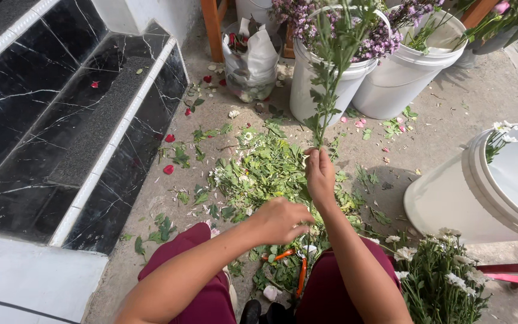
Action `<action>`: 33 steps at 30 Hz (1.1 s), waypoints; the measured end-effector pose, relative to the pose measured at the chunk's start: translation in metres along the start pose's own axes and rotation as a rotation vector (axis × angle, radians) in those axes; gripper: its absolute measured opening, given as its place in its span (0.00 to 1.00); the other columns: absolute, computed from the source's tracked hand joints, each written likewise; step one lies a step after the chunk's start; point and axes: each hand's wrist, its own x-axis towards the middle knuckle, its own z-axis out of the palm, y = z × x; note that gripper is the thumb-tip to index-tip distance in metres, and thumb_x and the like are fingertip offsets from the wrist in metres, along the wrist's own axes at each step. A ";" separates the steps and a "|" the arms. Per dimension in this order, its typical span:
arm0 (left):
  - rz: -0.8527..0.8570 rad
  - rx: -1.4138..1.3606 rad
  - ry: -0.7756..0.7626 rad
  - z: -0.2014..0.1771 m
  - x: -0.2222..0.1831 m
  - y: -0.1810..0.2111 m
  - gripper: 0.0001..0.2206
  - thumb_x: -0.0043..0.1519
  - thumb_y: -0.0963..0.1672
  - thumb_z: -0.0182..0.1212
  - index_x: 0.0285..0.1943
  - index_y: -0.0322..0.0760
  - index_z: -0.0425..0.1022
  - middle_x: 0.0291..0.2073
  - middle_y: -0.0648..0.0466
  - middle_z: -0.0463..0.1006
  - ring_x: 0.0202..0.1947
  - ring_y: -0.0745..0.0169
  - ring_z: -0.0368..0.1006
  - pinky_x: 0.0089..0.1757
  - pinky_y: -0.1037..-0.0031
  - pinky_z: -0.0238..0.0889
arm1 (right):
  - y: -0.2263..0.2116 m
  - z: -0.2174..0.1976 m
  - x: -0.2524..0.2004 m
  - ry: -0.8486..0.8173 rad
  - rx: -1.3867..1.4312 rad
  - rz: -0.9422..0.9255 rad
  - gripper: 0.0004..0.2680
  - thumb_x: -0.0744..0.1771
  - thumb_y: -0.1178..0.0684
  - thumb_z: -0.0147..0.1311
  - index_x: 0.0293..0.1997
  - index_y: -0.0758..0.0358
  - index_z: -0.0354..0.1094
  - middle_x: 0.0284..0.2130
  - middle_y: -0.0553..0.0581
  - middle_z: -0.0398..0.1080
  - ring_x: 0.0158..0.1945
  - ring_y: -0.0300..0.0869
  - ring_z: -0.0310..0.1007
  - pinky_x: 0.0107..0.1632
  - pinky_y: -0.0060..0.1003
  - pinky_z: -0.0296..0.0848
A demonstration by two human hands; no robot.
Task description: The person strips leaves and small stems from flower stalks by hand and using shears, then gathers them into a bunch.
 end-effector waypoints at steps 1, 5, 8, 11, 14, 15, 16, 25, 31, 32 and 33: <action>0.007 -0.001 0.002 -0.005 0.009 -0.012 0.09 0.64 0.44 0.53 0.46 0.42 0.78 0.36 0.47 0.79 0.41 0.54 0.75 0.51 0.59 0.64 | 0.002 -0.001 -0.002 0.003 -0.005 -0.003 0.11 0.72 0.49 0.32 0.42 0.60 0.62 0.18 0.44 0.52 0.21 0.29 0.50 0.26 0.22 0.52; -0.239 -0.252 0.611 -0.026 0.032 -0.046 0.14 0.64 0.48 0.54 0.52 0.35 0.72 0.39 0.46 0.76 0.43 0.49 0.76 0.45 0.60 0.67 | 0.009 0.012 -0.008 -0.097 -0.259 -0.184 0.14 0.72 0.52 0.33 0.35 0.64 0.67 0.20 0.53 0.58 0.24 0.40 0.56 0.32 0.34 0.60; -0.276 -0.357 0.774 -0.037 0.048 -0.047 0.13 0.60 0.47 0.62 0.48 0.36 0.71 0.35 0.49 0.77 0.41 0.47 0.77 0.43 0.57 0.68 | 0.009 0.021 -0.010 -0.145 -0.380 -0.258 0.13 0.71 0.54 0.34 0.31 0.64 0.65 0.21 0.59 0.62 0.26 0.47 0.61 0.34 0.40 0.63; -0.328 -0.589 0.858 -0.038 0.058 -0.037 0.06 0.60 0.43 0.61 0.42 0.37 0.73 0.31 0.52 0.79 0.35 0.54 0.79 0.39 0.65 0.72 | 0.033 0.003 -0.005 -0.192 -0.458 -0.294 0.12 0.71 0.53 0.35 0.31 0.61 0.64 0.21 0.60 0.64 0.27 0.51 0.65 0.36 0.43 0.65; -0.340 -0.826 0.943 -0.049 0.062 -0.042 0.03 0.64 0.42 0.56 0.44 0.40 0.71 0.32 0.55 0.76 0.33 0.63 0.77 0.40 0.69 0.72 | 0.059 -0.005 -0.001 -0.279 -0.528 -0.304 0.13 0.71 0.50 0.35 0.32 0.57 0.67 0.23 0.55 0.66 0.30 0.47 0.67 0.40 0.40 0.65; -0.339 -0.890 0.984 -0.051 0.062 -0.046 0.03 0.66 0.44 0.53 0.45 0.43 0.70 0.32 0.57 0.75 0.33 0.65 0.75 0.43 0.69 0.71 | 0.068 -0.007 -0.004 -0.321 -0.581 -0.290 0.13 0.71 0.47 0.35 0.32 0.55 0.67 0.24 0.52 0.67 0.32 0.44 0.68 0.42 0.37 0.65; -0.346 -0.897 0.976 -0.059 0.058 -0.051 0.03 0.66 0.44 0.53 0.45 0.43 0.70 0.32 0.57 0.75 0.33 0.65 0.75 0.43 0.69 0.71 | 0.075 -0.003 -0.010 -0.318 -0.583 -0.279 0.13 0.71 0.47 0.35 0.32 0.55 0.67 0.24 0.52 0.67 0.32 0.44 0.68 0.42 0.37 0.65; -0.303 -0.876 1.480 -0.105 0.016 -0.080 0.02 0.68 0.43 0.47 0.44 0.42 0.64 0.32 0.61 0.67 0.32 0.74 0.68 0.38 0.82 0.73 | 0.134 -0.038 -0.021 -0.725 -1.333 0.202 0.10 0.69 0.47 0.44 0.49 0.56 0.68 0.47 0.57 0.70 0.52 0.54 0.70 0.56 0.57 0.65; -0.290 -0.841 1.425 -0.101 0.010 -0.076 0.02 0.66 0.45 0.52 0.43 0.47 0.64 0.33 0.62 0.71 0.32 0.74 0.72 0.38 0.81 0.75 | 0.120 -0.068 0.009 -0.460 -1.496 0.559 0.28 0.61 0.45 0.59 0.69 0.46 0.51 0.70 0.65 0.40 0.67 0.63 0.53 0.59 0.75 0.47; -0.308 -0.869 1.351 -0.098 0.011 -0.075 0.02 0.65 0.44 0.55 0.42 0.45 0.67 0.33 0.60 0.73 0.33 0.71 0.74 0.39 0.80 0.76 | 0.091 -0.060 0.008 -0.381 -1.302 0.333 0.24 0.64 0.50 0.55 0.67 0.53 0.52 0.67 0.69 0.45 0.64 0.64 0.57 0.58 0.72 0.55; -0.326 -0.896 1.277 -0.094 0.012 -0.073 0.02 0.63 0.43 0.57 0.40 0.44 0.69 0.34 0.57 0.75 0.34 0.68 0.76 0.39 0.78 0.77 | 0.062 -0.052 0.005 -0.302 -1.098 0.116 0.20 0.66 0.54 0.51 0.66 0.60 0.54 0.64 0.73 0.49 0.61 0.65 0.61 0.56 0.69 0.62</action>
